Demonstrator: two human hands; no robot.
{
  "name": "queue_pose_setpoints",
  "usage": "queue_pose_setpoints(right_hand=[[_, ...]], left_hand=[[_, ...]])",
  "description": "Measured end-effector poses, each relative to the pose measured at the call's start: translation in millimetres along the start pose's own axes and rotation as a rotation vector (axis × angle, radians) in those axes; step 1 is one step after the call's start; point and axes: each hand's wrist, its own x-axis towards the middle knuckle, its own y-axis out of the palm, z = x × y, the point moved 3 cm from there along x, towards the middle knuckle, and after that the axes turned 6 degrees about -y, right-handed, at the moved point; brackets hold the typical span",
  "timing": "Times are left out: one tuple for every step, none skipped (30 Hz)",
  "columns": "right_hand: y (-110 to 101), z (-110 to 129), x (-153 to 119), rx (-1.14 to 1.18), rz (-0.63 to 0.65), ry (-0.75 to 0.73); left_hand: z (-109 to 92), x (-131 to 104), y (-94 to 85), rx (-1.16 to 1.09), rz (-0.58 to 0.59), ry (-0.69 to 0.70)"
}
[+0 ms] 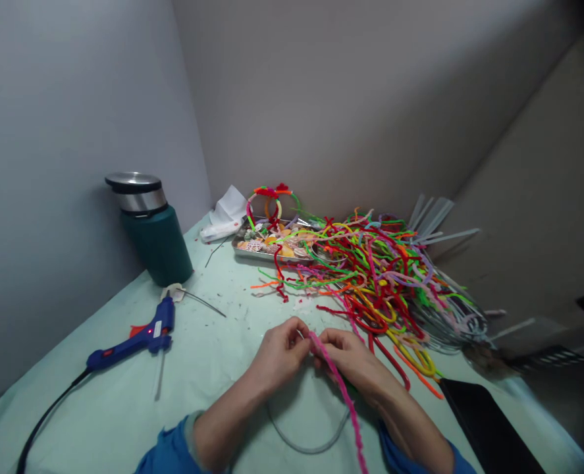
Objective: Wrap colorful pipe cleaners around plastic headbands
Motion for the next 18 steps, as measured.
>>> queue_pose_setpoints(right_hand=[[0,0,0,-0.005,0.005,0.009],[0,1,-1,-0.006,0.009,0.014],[0,1,-1,-0.005,0.016,0.012],[1,2,-2,-0.003,0.021,0.002],[1,3,-2,0.003,0.022,-0.012],[2,4,-2,0.011,0.023,-0.025],[2,5,-2,0.017,0.021,-0.034],[2,5,-2,0.019,0.016,-0.036],[1,4,-2,0.017,0.008,-0.026],[1,3,-2,0.013,0.000,-0.014],[0,1,-1,0.011,-0.005,-0.001],[-1,0,0,0.010,-0.012,0.009],[-1,-2,0,0.013,-0.014,0.014],[-1,-3,1,0.023,-0.008,0.017],[-1,-4,1,0.035,0.002,0.018],[-1,-5,1,0.046,0.011,0.020],[-1,-5,1,0.055,0.019,0.024],[0,-5,1,0.060,0.026,0.031]], left_hand=[[1,0,0.0,-0.005,-0.001,-0.005],[1,1,0.1,-0.016,0.000,-0.013],[2,1,0.1,-0.031,0.000,-0.022],[3,2,0.3,-0.049,0.002,-0.032],[3,2,0.4,-0.066,0.002,-0.041],[4,2,0.4,-0.077,0.001,-0.047],[4,2,0.4,-0.080,0.003,-0.050],[4,2,0.6,-0.078,0.010,-0.055],[4,2,0.9,-0.073,0.023,-0.061],[4,2,1.4,-0.065,0.043,-0.070],[5,2,1.9,-0.056,0.062,-0.077],[5,1,2.4,-0.044,0.077,-0.081],[5,1,2.5,-0.028,0.080,-0.077],[5,1,2.4,-0.009,0.072,-0.064],[5,0,2.0,0.009,0.058,-0.046],[6,0,1.6,0.022,0.040,-0.028],[6,0,1.3,0.028,0.027,-0.016],[6,0,1.2,0.028,0.021,-0.009]])
